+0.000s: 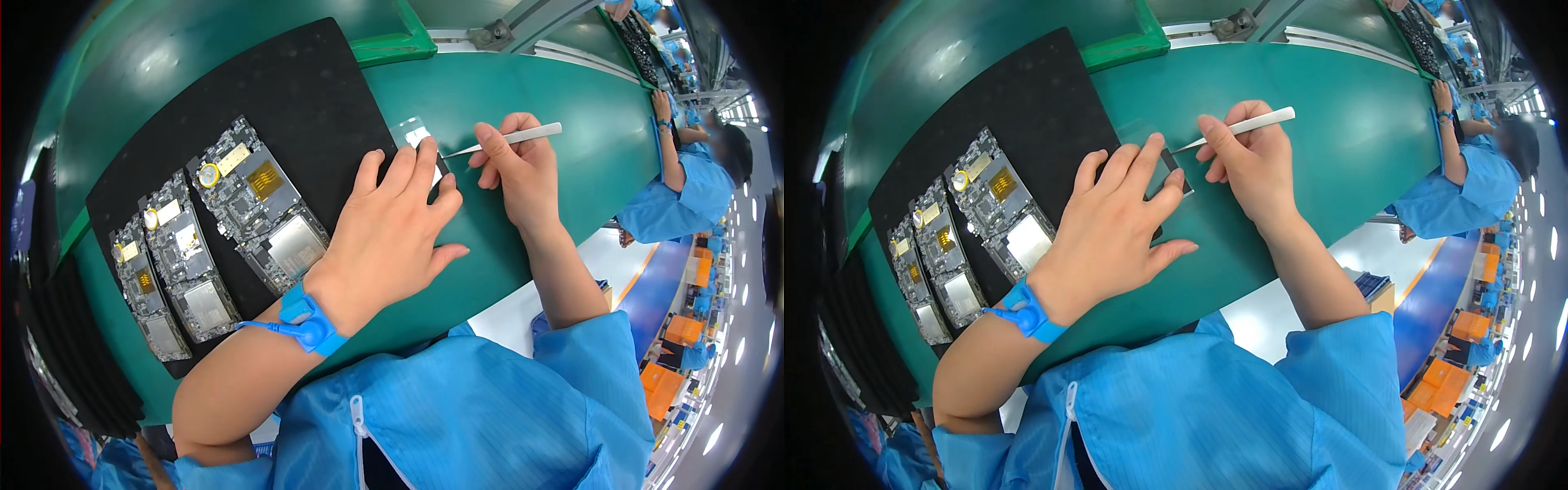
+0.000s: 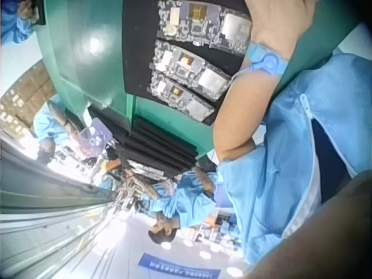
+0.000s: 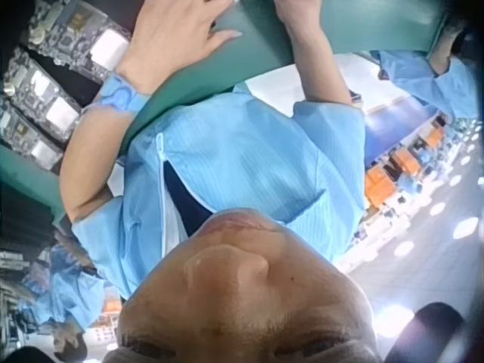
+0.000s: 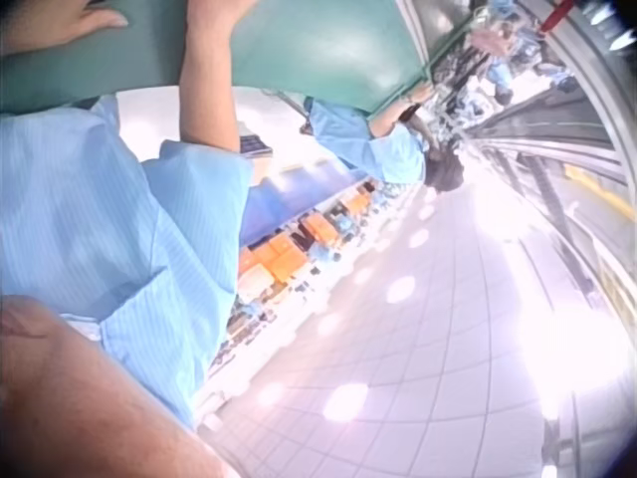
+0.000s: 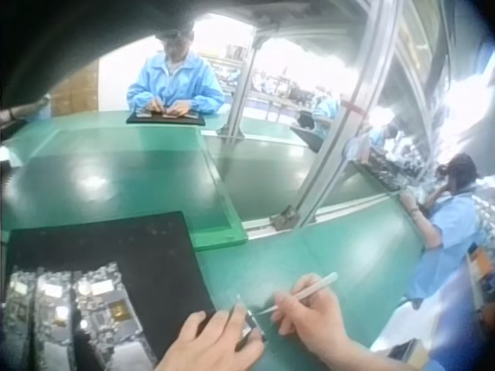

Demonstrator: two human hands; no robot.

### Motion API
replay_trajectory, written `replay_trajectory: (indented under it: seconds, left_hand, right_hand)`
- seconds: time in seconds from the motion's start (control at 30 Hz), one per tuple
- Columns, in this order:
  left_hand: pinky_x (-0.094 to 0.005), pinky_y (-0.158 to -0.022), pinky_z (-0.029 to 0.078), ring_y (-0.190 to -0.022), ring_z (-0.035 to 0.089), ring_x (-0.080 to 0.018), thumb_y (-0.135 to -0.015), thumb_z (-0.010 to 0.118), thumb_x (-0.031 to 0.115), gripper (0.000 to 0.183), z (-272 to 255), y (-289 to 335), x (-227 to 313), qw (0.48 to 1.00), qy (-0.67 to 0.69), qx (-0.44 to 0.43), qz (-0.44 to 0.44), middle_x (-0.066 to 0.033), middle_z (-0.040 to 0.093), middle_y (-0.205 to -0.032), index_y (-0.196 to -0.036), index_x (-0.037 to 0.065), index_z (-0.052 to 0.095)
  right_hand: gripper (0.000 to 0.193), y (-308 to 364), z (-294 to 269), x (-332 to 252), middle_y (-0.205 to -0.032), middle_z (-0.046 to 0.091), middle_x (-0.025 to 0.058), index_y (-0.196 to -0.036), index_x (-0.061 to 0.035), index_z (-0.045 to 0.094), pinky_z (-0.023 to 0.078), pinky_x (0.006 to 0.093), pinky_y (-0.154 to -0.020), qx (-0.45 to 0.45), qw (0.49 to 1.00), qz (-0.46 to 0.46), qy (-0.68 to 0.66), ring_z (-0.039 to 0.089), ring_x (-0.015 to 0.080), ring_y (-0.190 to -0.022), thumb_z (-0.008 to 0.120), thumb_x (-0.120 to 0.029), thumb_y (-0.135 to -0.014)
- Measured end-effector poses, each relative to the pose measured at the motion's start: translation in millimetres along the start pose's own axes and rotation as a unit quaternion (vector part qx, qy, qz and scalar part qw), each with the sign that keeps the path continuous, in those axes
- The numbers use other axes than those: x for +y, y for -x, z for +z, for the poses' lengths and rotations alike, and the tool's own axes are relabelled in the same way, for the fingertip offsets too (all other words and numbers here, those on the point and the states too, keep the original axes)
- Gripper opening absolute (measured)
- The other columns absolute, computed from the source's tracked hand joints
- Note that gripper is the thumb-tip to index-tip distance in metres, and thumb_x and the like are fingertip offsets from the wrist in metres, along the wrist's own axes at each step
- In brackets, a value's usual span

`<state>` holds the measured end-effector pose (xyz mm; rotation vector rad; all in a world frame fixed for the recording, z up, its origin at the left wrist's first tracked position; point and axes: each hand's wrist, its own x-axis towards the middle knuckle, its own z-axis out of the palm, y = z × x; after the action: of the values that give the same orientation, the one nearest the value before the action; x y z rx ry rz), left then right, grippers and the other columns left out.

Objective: The person uses tweezers to place small rectangular components onto circuit boards arranged on a black mat. They work on multiple boards sequentially, picking up components and positioning them precisely on the circuitry. The person then moves the completed boards to a stack on the left side of the table.

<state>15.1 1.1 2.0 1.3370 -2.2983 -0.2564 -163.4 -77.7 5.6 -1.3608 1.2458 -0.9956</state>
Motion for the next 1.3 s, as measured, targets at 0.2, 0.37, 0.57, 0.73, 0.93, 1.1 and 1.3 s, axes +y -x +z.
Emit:
replay_trajectory:
  seconds: [0.2,0.37,0.57,0.73,0.93,1.1,1.3]
  left_hand:
    - [-0.0487,-0.099,0.033,-0.118,0.045,-0.0335,-0.07,0.075,0.042,0.059,0.8,-1.2,0.4,1.0,-0.001,0.003,0.0,-0.0239,0.046,-0.131,-0.113,0.004,0.06]
    - [-0.0484,-0.1,0.032,-0.118,0.045,-0.0335,-0.07,0.074,0.043,0.059,1.6,-0.9,0.5,1.0,-0.003,0.006,0.0,-0.024,0.047,-0.131,-0.113,0.004,0.06]
    - [-0.0483,-0.1,0.032,-0.118,0.045,-0.0336,-0.071,0.074,0.043,0.059,1.5,0.6,-0.8,1.0,0.003,0.006,-0.001,-0.024,0.047,-0.131,-0.113,0.004,0.06]
    - [-0.0479,-0.1,0.033,-0.118,0.044,-0.0334,-0.071,0.074,0.042,0.058,2.1,0.3,-1.3,1.0,0.007,0.011,-0.001,-0.0238,0.047,-0.131,-0.112,0.005,0.06]
    - [-0.0476,-0.1,0.033,-0.118,0.044,-0.0333,-0.071,0.074,0.042,0.057,2.4,1.2,-1.7,1.0,0.004,0.008,-0.001,-0.0236,0.047,-0.131,-0.113,0.006,0.06]
    - [-0.0474,-0.1,0.033,-0.118,0.044,-0.0334,-0.072,0.073,0.043,0.057,2.7,1.3,-1.3,1.0,-0.002,0.003,0.0,-0.0234,0.047,-0.131,-0.114,0.006,0.06]
    - [-0.047,-0.099,0.033,-0.118,0.044,-0.0333,-0.072,0.073,0.043,0.057,2.8,0.3,-0.6,1.0,-0.008,0.002,-0.001,-0.0235,0.047,-0.131,-0.114,0.006,0.06]
  right_hand:
    - [0.026,-0.5,-0.2,-1.8,-0.065,0.061,0.0055,-0.087,-0.006,0.046,0.037,0.0174,-0.041,0.007,1.0,0.002,0.007,0.053,0.0056,-0.045,0.068,-0.021,-0.088]
    - [0.025,-0.2,-0.2,-1.3,-0.066,0.062,0.0072,-0.092,-0.0071,0.046,0.036,0.0169,-0.041,0.013,1.0,0.004,-0.001,0.051,0.0064,-0.044,0.068,-0.019,-0.089]
    - [0.027,-0.4,3.1,-2.1,-0.065,0.062,0.0063,-0.088,-0.006,0.046,0.038,0.0177,-0.041,0.002,1.0,0.0,-0.005,0.053,0.0063,-0.045,0.069,-0.02,-0.088]
    - [0.025,-1.7,0.3,0.5,-0.066,0.062,0.0067,-0.091,-0.0072,0.046,0.037,0.0168,-0.04,0.025,0.999,-0.006,-0.021,0.051,0.0061,-0.044,0.068,-0.018,-0.088]
    - [0.026,-1.0,1.8,-0.7,-0.065,0.062,0.0063,-0.09,-0.007,0.045,0.037,0.0167,-0.041,0.012,1.0,0.002,-0.011,0.052,0.0059,-0.044,0.069,-0.019,-0.088]
    - [0.029,-0.7,1.2,-0.4,-0.065,0.062,0.006,-0.089,-0.0065,0.045,0.038,0.0167,-0.042,0.011,1.0,-0.002,-0.003,0.053,0.0058,-0.045,0.07,-0.021,-0.087]
    - [0.028,-1.6,2.1,-1.0,-0.066,0.062,0.0062,-0.089,-0.0067,0.044,0.038,0.0164,-0.042,0.004,1.0,0.001,-0.008,0.053,0.0059,-0.045,0.069,-0.02,-0.087]
